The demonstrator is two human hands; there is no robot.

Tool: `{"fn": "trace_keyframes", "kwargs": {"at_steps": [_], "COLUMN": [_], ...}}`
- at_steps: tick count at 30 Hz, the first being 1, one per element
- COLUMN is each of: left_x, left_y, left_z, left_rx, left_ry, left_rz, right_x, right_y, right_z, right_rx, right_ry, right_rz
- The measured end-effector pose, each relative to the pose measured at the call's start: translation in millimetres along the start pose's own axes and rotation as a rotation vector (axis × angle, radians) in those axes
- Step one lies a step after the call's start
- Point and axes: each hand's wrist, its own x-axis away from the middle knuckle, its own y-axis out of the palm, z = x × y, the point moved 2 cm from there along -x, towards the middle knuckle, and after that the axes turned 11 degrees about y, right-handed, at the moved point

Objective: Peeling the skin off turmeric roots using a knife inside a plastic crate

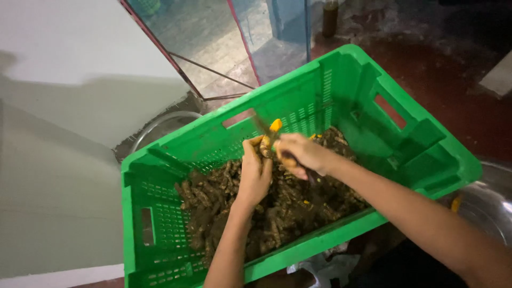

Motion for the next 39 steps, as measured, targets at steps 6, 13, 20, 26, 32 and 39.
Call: {"fn": "trace_keyframes", "kwargs": {"at_steps": [6,13,20,26,32,39], "left_x": [-2.5,-0.7,1.6,7.8,4.7,2.7], "left_y": [0.1,3.6,1.6,4.7,11.7,7.3], "left_z": [0.2,7.7,17.7,8.4,6.6,19.7], "left_rx": [-0.027,-0.070,0.027,0.076,0.113,0.154], "left_ry": [0.020,-0.020,-0.018,-0.026,-0.004,-0.058], "left_rz": [0.006,-0.016,0.048,0.098,0.096,0.117], "right_x": [10.9,6.6,3.5,-4.9,-7.3,-10.6], "right_y": [-7.4,-6.1,-2.8,-4.1,-8.1,-10.4], "right_z": [-12.5,-3.2,7.0,17.5,19.3,17.1], "right_rx": [0.646,1.090,1.187,1.436,1.559,1.383], "right_ry": [-0.454,-0.575,-0.637,-0.651,-0.661,-0.758], "right_rz": [0.362,0.440,0.472,0.652,0.862,0.888]}}
